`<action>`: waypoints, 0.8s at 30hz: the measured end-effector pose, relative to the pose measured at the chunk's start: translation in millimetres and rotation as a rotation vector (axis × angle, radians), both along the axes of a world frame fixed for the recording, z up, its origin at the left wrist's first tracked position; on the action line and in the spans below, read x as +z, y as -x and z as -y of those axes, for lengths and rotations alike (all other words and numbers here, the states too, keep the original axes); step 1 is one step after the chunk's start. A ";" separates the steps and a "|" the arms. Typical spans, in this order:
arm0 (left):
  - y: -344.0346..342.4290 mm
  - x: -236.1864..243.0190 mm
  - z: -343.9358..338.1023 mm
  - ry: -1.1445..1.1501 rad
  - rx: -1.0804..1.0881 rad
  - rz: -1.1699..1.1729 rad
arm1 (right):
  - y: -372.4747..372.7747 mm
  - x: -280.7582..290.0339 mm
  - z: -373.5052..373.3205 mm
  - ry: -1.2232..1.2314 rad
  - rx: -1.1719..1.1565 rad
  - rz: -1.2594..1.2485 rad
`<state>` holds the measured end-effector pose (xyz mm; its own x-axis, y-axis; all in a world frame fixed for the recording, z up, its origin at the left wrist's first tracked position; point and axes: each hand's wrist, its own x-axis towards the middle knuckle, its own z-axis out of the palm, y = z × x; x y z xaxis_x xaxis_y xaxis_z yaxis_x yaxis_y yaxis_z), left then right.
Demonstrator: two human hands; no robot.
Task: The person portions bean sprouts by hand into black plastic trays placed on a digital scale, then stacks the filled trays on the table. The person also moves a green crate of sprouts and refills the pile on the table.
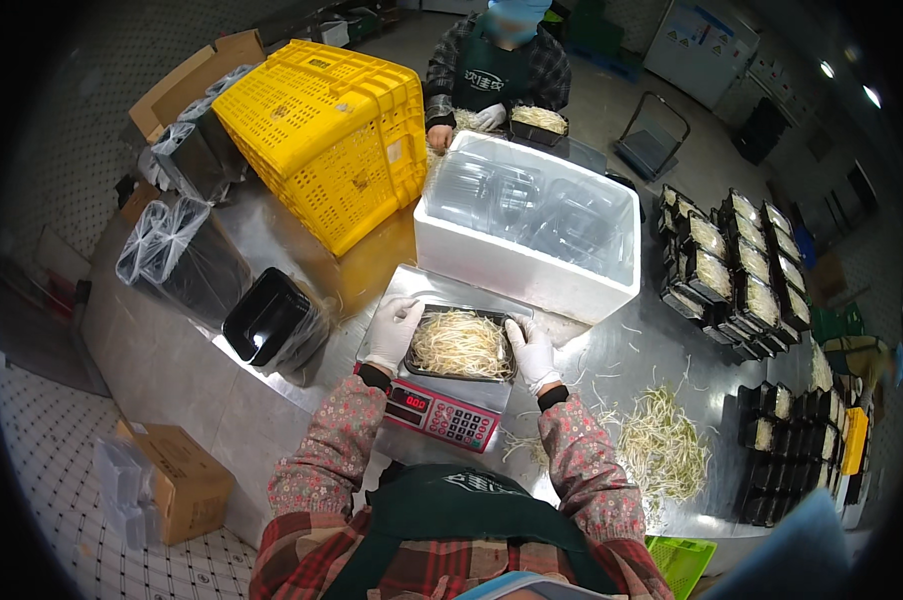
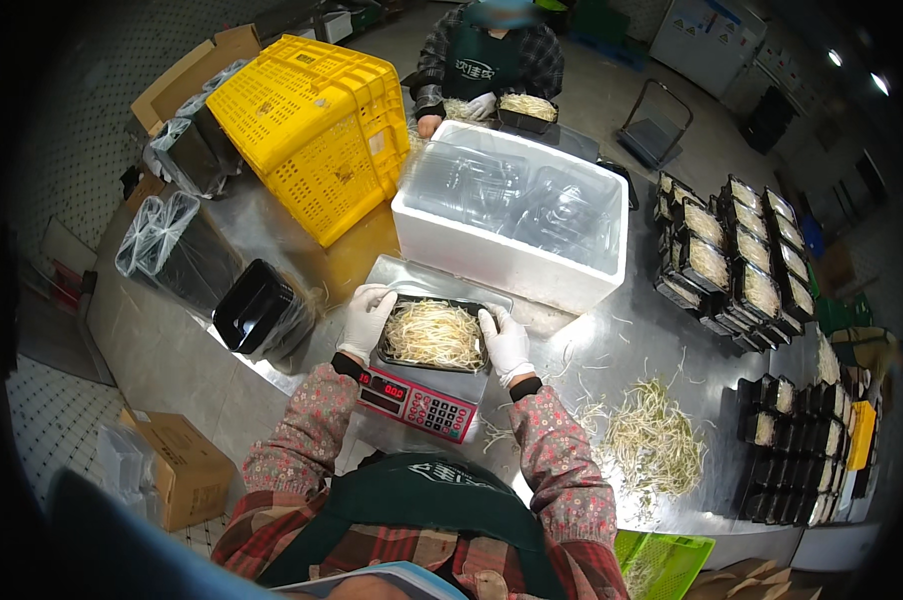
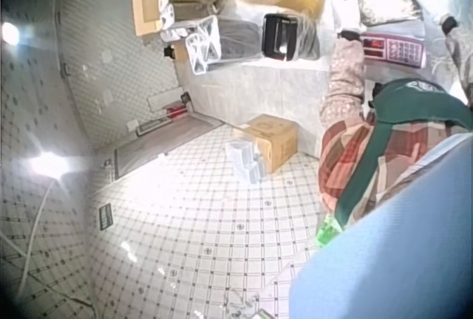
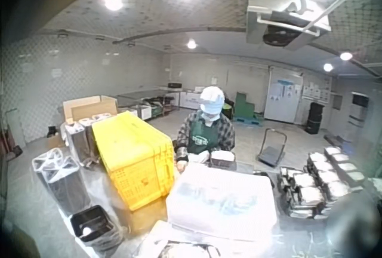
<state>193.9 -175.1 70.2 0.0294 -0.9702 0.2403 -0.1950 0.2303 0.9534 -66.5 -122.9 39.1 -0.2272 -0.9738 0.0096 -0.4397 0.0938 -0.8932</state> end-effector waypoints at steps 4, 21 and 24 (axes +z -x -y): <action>-2.9 4.9 1.2 -0.152 -0.029 0.039 | -3.4 5.3 2.6 -0.010 -0.018 -0.005; -23.2 13.0 -6.4 -0.625 -0.201 -0.304 | 4.1 14.3 1.3 -0.144 -0.004 0.695; -42.3 25.7 -36.6 -0.712 -0.212 -0.259 | 14.3 46.9 -33.3 -0.385 0.165 0.576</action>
